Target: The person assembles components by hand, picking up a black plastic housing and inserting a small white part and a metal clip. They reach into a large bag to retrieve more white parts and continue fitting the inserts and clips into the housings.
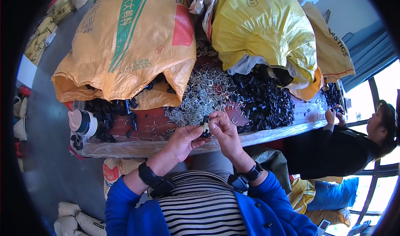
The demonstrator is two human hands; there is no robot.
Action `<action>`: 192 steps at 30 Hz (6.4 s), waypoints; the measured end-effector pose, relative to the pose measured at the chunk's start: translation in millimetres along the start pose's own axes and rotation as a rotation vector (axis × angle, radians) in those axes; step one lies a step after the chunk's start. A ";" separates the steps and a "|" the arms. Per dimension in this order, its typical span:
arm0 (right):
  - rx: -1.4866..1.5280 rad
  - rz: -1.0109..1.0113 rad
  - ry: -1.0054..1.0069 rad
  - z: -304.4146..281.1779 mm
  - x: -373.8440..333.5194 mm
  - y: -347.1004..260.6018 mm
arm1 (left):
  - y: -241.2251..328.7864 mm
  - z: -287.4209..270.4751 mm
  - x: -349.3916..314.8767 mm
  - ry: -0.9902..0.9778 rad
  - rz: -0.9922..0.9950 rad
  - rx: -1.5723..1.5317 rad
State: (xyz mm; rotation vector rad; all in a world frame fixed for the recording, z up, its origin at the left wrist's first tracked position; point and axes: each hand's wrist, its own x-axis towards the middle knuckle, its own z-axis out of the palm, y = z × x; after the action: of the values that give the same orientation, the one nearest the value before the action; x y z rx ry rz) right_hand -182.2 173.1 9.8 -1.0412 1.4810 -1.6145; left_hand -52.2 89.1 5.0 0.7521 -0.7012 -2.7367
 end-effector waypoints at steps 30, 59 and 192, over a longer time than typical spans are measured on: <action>0.237 0.217 -0.025 -17.0 12.5 -6.9 | 11.1 2.0 16.5 0.018 -0.204 -0.012; 1.072 0.299 0.131 -25.3 5.1 -7.8 | 5.9 2.2 10.6 -0.067 -0.126 -0.027; 0.476 0.438 0.002 -24.6 0.5 13.4 | -8.9 -12.2 22.8 -0.076 0.209 0.088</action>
State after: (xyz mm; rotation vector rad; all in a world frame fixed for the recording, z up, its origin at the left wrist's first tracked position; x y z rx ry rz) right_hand -204.9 182.0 -4.0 -0.4133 1.1391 -1.5316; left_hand -65.7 84.6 -18.4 0.5593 -0.8695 -2.5703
